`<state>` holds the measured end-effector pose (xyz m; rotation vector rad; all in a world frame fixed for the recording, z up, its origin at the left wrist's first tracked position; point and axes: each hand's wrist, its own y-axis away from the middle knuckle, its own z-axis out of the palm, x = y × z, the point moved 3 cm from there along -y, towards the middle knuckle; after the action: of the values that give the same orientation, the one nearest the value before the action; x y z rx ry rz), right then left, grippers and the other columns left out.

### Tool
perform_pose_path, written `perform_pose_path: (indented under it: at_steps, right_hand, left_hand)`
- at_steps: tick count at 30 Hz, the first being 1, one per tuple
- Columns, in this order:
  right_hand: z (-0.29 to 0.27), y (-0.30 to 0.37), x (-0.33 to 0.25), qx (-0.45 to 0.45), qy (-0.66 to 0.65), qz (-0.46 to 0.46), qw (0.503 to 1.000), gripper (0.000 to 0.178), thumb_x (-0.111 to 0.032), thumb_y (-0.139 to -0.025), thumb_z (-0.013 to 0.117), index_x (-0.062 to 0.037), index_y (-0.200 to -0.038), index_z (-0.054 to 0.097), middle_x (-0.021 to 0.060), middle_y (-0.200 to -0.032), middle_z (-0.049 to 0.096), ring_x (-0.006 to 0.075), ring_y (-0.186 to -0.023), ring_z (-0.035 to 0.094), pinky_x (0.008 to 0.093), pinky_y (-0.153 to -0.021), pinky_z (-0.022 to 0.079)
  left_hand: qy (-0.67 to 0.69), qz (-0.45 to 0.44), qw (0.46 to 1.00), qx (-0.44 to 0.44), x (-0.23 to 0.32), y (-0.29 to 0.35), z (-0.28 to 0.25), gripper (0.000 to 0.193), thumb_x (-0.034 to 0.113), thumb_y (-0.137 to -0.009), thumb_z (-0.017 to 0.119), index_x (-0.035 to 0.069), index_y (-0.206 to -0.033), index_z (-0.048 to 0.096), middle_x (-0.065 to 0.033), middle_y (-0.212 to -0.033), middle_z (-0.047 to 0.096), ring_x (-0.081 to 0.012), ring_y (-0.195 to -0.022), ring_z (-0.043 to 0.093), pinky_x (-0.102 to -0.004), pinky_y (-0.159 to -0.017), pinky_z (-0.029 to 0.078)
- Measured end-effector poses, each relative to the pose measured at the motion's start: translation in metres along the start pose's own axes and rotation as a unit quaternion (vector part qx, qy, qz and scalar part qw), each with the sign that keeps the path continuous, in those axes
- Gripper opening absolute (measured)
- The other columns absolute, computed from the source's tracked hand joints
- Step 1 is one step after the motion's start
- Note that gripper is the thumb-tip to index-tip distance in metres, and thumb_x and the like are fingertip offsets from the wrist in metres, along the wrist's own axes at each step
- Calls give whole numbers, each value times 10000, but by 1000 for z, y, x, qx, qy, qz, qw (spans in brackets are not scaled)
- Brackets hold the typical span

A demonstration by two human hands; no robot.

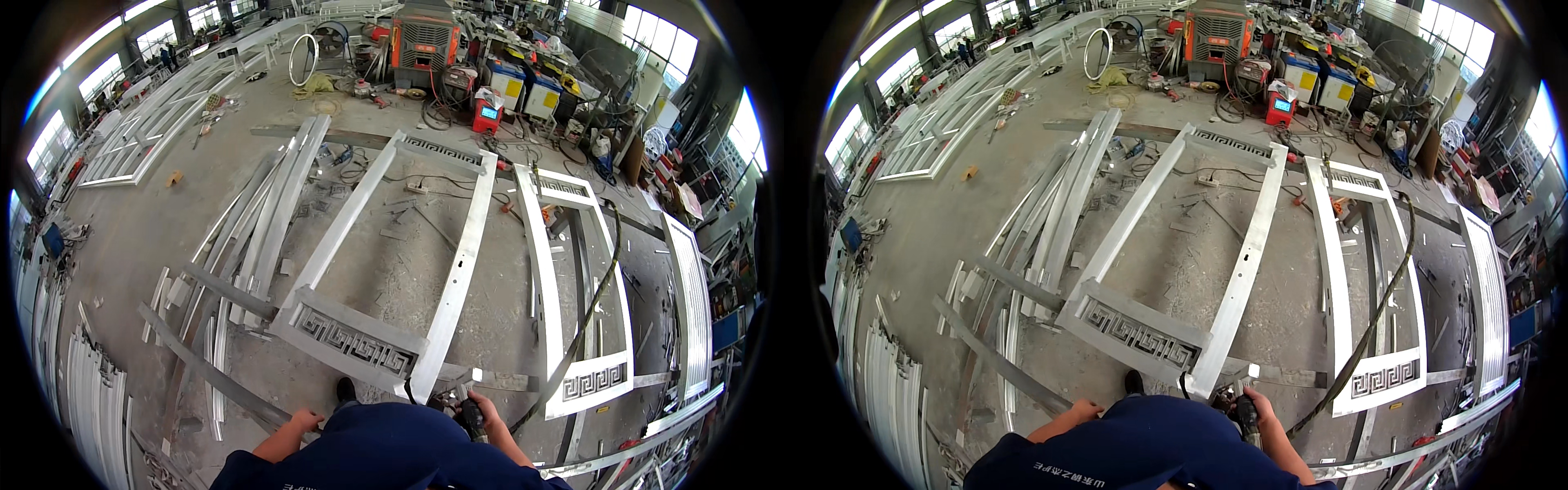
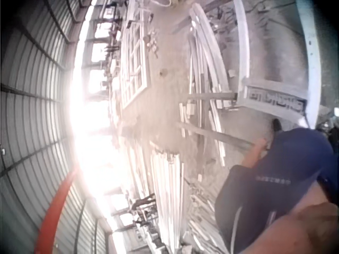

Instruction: The person welds a decorative metal panel onto a larger metal frame using a handheld welding torch. They then pick up and position additional metal bars and decorative panels onto the frame structure.

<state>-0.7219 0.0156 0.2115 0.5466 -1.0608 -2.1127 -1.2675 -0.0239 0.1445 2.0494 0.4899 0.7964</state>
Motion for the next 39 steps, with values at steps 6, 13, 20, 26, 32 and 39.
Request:
perform_pose_path:
  at_steps: [6, 13, 20, 26, 32, 39]
  right_hand:
    - [-4, -1, 4, 65, 44, -3, 997, 512, -406, -1053, 424, 69, -1019, 614, 183, -869, 672, 318, -727, 666, 517, -739, 564]
    - [-3, 4, 25, 195, 102, -12, 975, 421, -368, -999, 566, 42, -935, 633, 182, -766, 663, 333, -615, 661, 496, -620, 587]
    - [-30, 1, 54, 261, 151, 0, 953, 330, -325, -983, 584, 0, -936, 604, 127, -740, 636, 277, -592, 643, 443, -577, 568]
    - [-45, -4, 88, 290, 231, -38, 928, 216, -219, -966, 628, -19, -1016, 562, 102, -727, 614, 213, -512, 602, 364, -468, 528]
    - [-82, -37, 123, 341, 301, -116, 883, 197, -184, -955, 644, -3, -1012, 593, 53, -750, 627, 158, -579, 596, 310, -553, 500]
    - [-95, -94, 199, 388, 348, -211, 827, 518, -158, -918, 659, 64, -1362, 509, 138, -1069, 682, 190, -942, 633, 332, -873, 503]
  left_hand:
    - [54, -51, 997, -15, -9, 11, 7, 454, 432, -834, 701, -11, -909, 768, -133, -797, 746, -226, -692, 723, -377, -677, 574]
    - [-12, -49, 999, -13, -4, 8, -2, 457, 484, -840, 701, 56, -985, 767, -124, -744, 728, -240, -705, 725, -399, -703, 568]
    - [-38, -50, 998, -28, 9, -6, 5, 501, 492, -861, 689, -4, -908, 744, -198, -842, 721, -345, -840, 708, -446, -757, 533]
    - [-140, 33, 958, -247, 42, -15, 24, 457, 462, -881, 694, 7, -860, 726, -162, -779, 701, -295, -776, 681, -414, -715, 518]
    - [-185, -35, 856, -481, 82, -19, 1, 369, 355, -893, 723, 10, -768, 684, -77, -654, 651, -170, -605, 616, -354, -590, 491]
    - [-308, 155, 844, -411, 100, -79, 12, 317, 358, -846, 691, 52, -765, 706, -128, -689, 679, -291, -669, 662, -423, -634, 497]
